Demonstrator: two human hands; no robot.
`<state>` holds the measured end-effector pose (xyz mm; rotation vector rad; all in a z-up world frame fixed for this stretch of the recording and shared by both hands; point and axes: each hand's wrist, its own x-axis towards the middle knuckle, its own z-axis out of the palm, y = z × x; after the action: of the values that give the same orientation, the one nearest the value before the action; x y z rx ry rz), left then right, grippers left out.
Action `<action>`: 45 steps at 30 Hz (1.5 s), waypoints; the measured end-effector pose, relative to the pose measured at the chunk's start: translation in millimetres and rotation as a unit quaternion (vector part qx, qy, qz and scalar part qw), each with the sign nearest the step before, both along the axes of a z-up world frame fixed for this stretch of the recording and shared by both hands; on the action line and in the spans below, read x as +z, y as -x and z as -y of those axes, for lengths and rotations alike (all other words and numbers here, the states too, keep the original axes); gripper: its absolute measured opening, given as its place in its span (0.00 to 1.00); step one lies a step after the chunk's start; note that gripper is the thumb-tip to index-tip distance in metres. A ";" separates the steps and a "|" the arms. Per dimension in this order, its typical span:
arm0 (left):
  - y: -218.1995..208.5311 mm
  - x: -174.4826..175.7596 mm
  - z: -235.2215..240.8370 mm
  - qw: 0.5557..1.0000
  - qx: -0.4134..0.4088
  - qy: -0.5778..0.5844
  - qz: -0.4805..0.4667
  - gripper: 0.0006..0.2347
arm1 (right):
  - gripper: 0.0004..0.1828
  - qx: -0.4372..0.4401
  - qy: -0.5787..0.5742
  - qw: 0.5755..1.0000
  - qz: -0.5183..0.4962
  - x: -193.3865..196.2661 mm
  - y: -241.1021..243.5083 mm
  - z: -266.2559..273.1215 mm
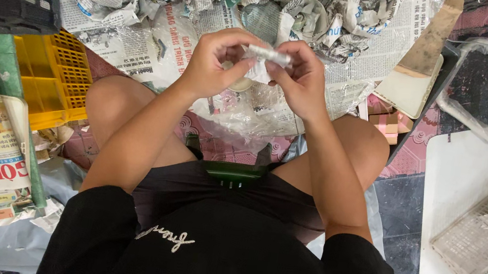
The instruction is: The person sits cross-legged and wraps small objects with newspaper and plastic wrap. They fold the newspaper around each item, then enclose it in plastic wrap, repeating the process for several items.
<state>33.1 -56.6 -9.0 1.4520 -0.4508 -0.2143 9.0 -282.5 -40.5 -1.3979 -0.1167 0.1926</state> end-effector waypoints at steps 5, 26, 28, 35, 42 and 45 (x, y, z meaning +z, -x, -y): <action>-1.4 -5.9 -1.9 0.998 -0.005 0.031 0.059 0.15 | 0.08 0.041 -0.063 0.997 -0.006 1.1 -2.1 -0.8; -4.9 5.3 -5.0 0.996 0.011 -0.084 0.001 0.10 | 0.15 -0.049 0.170 0.980 0.088 30.7 7.9 -13.5; -5.0 2.0 -3.8 0.996 0.009 -0.079 -0.035 0.10 | 0.13 -0.050 0.200 0.975 0.083 29.5 7.6 -12.8; 0.4 1.2 3.1 0.983 0.044 -0.153 0.094 0.09 | 0.09 -0.079 0.231 0.955 0.166 29.0 3.9 -11.8; 0.6 3.6 4.2 0.987 0.047 -0.146 0.054 0.08 | 0.08 -0.104 0.309 0.918 0.227 40.9 10.7 -17.8; 2.0 23.7 -3.9 0.973 0.029 -0.163 0.159 0.07 | 0.09 -0.107 0.296 0.918 0.242 47.3 16.4 -23.1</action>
<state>31.1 -52.7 14.7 1.8314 -0.6552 -0.0061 -7.4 -259.4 6.8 -2.0321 -0.3327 -0.3375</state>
